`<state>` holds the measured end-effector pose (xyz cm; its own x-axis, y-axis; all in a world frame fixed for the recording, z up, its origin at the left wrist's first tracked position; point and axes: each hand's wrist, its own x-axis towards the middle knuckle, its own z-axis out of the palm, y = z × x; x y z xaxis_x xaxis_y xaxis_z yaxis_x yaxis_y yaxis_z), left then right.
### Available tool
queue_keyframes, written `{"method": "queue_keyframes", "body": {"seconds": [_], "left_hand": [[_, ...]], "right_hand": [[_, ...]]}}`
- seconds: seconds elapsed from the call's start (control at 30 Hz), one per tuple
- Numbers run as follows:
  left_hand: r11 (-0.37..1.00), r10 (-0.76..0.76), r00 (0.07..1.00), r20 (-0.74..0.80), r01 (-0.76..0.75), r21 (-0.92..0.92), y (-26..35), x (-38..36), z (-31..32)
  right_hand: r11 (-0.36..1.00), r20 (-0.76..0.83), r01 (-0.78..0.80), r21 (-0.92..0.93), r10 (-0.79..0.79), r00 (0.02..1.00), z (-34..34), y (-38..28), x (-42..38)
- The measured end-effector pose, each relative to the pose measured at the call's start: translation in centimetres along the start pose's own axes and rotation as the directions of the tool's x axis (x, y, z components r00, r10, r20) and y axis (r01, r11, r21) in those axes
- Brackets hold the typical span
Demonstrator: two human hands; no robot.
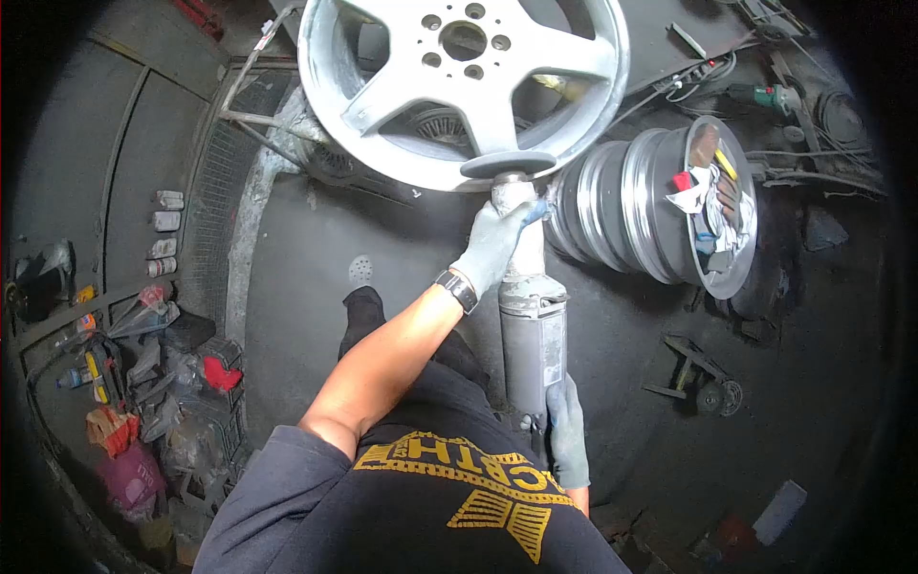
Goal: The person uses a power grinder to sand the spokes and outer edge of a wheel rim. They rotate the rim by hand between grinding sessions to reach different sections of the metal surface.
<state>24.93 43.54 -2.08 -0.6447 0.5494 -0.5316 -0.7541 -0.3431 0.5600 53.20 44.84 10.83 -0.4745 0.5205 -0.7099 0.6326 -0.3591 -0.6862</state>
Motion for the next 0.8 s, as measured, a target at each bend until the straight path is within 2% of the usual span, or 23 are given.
{"method": "queue_keyframes", "body": {"seconds": [0.07,0.17,0.23,0.3,0.37,0.4,0.43,0.5,0.63,0.7,0.73,0.8], "left_hand": [[0.998,0.044,0.999,0.01,-0.045,0.049,0.7,-0.9,-1.6],[0.99,0.082,0.997,0.016,-0.083,0.116,2.2,-1.3,-4.3],[0.964,0.068,0.994,-0.089,-0.042,0.261,3.7,-1.8,-5.7],[0.968,0.074,0.993,-0.096,-0.049,0.246,4.7,-1.2,-7.5],[0.97,0.103,0.99,-0.098,-0.078,0.229,6.1,-1.2,-9.5],[0.972,0.103,0.99,-0.095,-0.08,0.223,7.0,-1.3,-10.1],[0.947,0.149,0.983,-0.108,-0.11,0.303,7.5,-1.1,-11.0],[0.965,0.127,0.975,-0.183,-0.079,0.248,8.3,-0.7,-11.7],[0.966,0.096,0.977,-0.191,-0.045,0.255,8.1,-0.5,-11.8],[0.987,0.077,0.976,-0.204,-0.046,0.154,6.6,-0.7,-10.9],[0.988,0.072,0.977,-0.202,-0.042,0.146,5.6,-0.8,-10.1],[0.993,0.093,0.984,-0.153,-0.08,0.087,3.0,-1.0,-8.3]], "right_hand": [[0.997,0.012,0.056,-0.055,-0.055,0.998,1.0,1.5,0.4],[0.999,0.066,-0.011,0.033,0.008,0.998,3.2,2.8,0.5],[0.995,0.1,-0.036,0.089,0.027,0.995,5.2,3.0,0.5],[0.99,0.08,-0.026,0.138,0.015,0.997,7.4,2.8,0.7],[0.976,0.171,-0.142,0.164,0.113,0.979,9.2,1.3,0.6],[0.986,0.169,-0.122,0.116,0.102,0.98,10.1,0.6,0.8],[0.985,0.17,-0.121,0.125,0.099,0.98,10.6,0.6,1.1],[0.989,0.217,-0.085,0.121,0.057,0.975,11.1,0.8,1.8],[0.994,0.244,-0.059,0.092,0.035,0.969,9.8,1.1,3.1],[0.999,0.228,0.039,-0.002,-0.037,0.973,7.7,1.7,3.7],[0.999,0.222,0.038,-0.009,-0.035,0.974,6.4,1.6,3.5],[0.986,0.195,-0.16,0.051,0.148,0.97,4.1,0.0,2.4]]}}
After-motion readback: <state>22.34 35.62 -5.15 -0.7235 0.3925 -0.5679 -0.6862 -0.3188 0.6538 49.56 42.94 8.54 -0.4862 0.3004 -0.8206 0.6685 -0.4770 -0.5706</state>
